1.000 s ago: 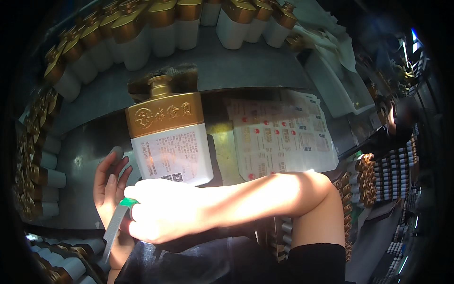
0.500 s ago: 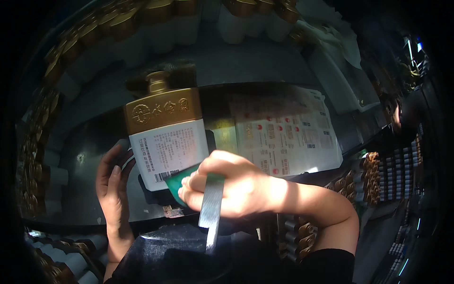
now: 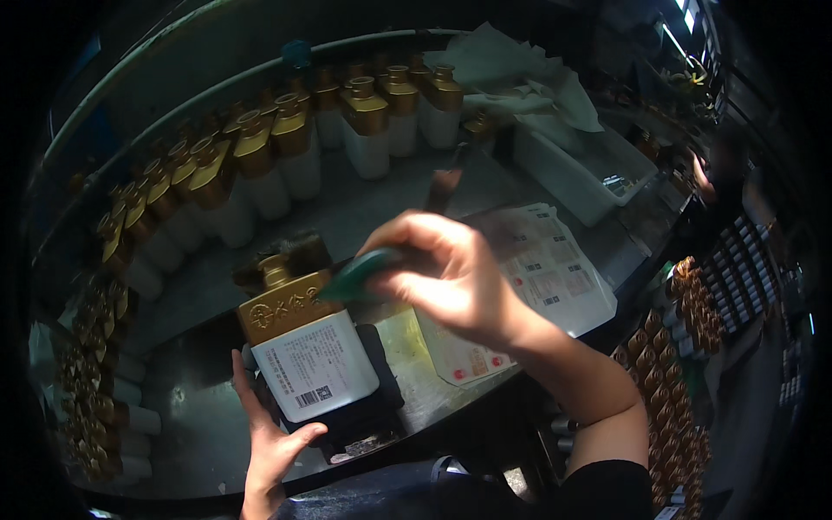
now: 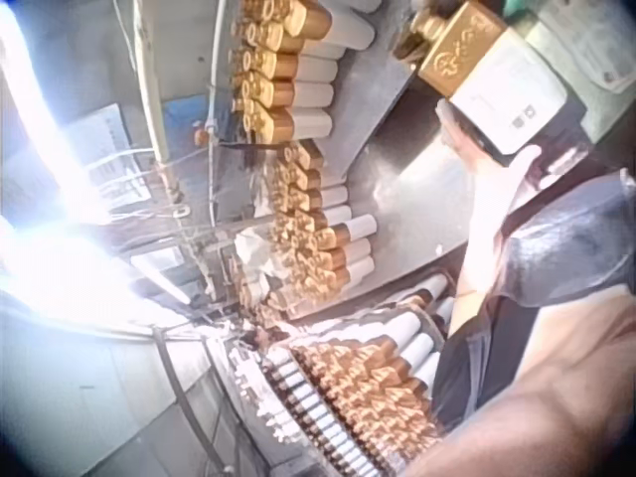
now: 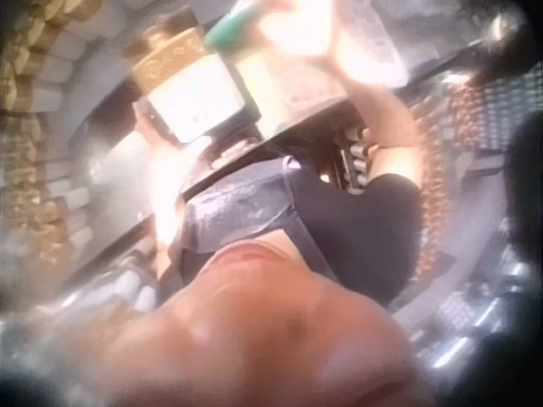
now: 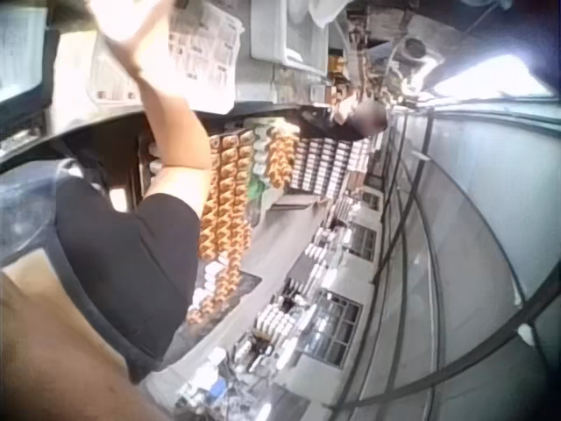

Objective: The person applies paper labels to the sides of gold and white bottles. They pick up a bottle, peel a label from a sheet, and smooth it onto the bottle's surface. The person then places the labeled bottle onto a tray with other finished bottles.

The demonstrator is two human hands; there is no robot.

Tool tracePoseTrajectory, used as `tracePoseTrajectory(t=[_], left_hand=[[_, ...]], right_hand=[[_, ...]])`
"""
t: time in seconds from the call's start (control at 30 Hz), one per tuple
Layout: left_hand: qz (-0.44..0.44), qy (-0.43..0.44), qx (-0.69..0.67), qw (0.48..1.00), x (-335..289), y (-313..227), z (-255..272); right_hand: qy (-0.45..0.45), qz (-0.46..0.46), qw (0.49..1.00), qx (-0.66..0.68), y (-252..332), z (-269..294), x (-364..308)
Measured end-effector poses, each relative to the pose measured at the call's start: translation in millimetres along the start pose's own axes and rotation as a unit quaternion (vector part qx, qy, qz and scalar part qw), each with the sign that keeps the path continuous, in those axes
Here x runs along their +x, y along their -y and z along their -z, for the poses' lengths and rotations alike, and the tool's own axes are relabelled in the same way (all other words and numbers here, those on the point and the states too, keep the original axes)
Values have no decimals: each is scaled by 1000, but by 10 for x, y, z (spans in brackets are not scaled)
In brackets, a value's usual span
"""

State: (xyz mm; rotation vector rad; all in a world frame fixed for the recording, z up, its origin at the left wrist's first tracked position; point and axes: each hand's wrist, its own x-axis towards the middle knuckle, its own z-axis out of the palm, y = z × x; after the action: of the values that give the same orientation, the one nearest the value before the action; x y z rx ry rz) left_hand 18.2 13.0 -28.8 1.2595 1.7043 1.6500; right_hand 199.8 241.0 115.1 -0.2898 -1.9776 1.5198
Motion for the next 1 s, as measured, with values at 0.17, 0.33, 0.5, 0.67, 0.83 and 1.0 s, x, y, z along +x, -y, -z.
tracePoseTrajectory(t=[0.17,0.33,0.5,0.67,0.83,1.0], left_hand=[[-115,-79,-65,988,202,-374,71],[-223,21,292,930,174,-546,161],[-152,80,382,908,307,-590,-216],[-63,8,228,972,134,-596,-211],[-118,40,233,965,165,-339,-122],[89,-91,-6,992,583,-301,47]], right_hand=[[-220,-94,959,151,-306,1090,-244],[-155,-242,940,186,-605,463,-469],[-8,-231,973,-2,-440,-256,-731],[98,-187,970,-124,-570,-169,-1048],[-69,-200,956,-206,-723,306,-1602],[-49,-201,962,-178,-571,360,-1560]])
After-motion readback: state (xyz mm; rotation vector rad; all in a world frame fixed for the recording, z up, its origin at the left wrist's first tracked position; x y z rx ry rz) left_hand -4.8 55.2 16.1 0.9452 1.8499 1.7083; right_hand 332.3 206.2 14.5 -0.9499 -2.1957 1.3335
